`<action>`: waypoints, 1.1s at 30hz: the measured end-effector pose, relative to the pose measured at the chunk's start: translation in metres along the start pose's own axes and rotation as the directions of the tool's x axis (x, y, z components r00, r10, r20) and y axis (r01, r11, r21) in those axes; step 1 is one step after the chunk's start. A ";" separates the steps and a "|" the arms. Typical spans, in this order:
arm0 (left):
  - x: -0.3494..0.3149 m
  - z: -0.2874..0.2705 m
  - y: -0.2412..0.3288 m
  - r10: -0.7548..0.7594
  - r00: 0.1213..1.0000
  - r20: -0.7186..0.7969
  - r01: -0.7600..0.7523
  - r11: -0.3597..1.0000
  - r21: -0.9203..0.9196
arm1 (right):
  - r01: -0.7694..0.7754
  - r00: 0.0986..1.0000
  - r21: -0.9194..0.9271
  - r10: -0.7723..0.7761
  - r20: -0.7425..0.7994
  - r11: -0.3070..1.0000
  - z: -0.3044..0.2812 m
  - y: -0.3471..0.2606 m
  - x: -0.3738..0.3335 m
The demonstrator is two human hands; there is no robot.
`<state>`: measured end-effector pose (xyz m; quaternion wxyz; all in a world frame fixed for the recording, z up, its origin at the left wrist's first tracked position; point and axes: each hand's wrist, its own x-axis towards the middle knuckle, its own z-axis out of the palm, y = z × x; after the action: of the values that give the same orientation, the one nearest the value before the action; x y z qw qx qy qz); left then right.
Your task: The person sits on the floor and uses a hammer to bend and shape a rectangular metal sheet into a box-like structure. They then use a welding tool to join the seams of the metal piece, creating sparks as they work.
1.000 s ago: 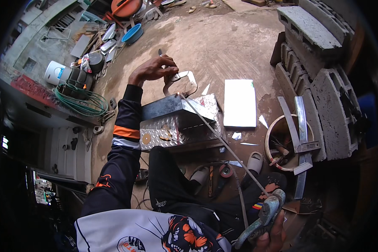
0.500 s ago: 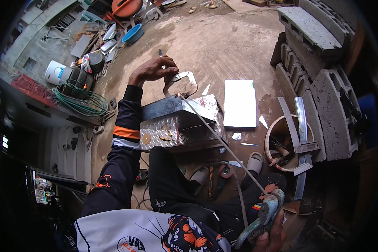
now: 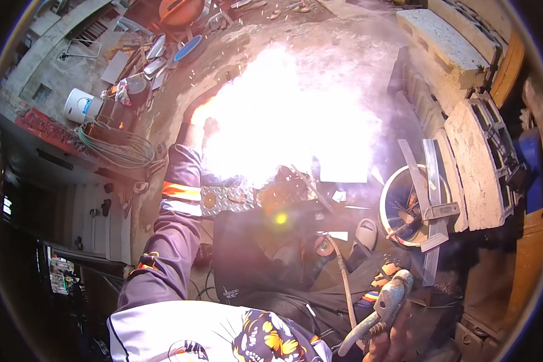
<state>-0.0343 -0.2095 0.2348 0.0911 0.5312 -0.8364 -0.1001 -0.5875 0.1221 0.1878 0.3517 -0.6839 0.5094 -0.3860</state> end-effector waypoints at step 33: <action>0.017 -0.008 0.008 0.025 0.996 0.084 -0.021 0.998 -0.057 | -0.145 0.882 0.432 0.314 -0.352 0.890 0.057 -0.029 0.034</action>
<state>-0.0461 -0.2217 0.2453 0.0717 0.5140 -0.8424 -0.1447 -0.5190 0.1007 0.1929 0.4104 -0.4354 0.5628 -0.5703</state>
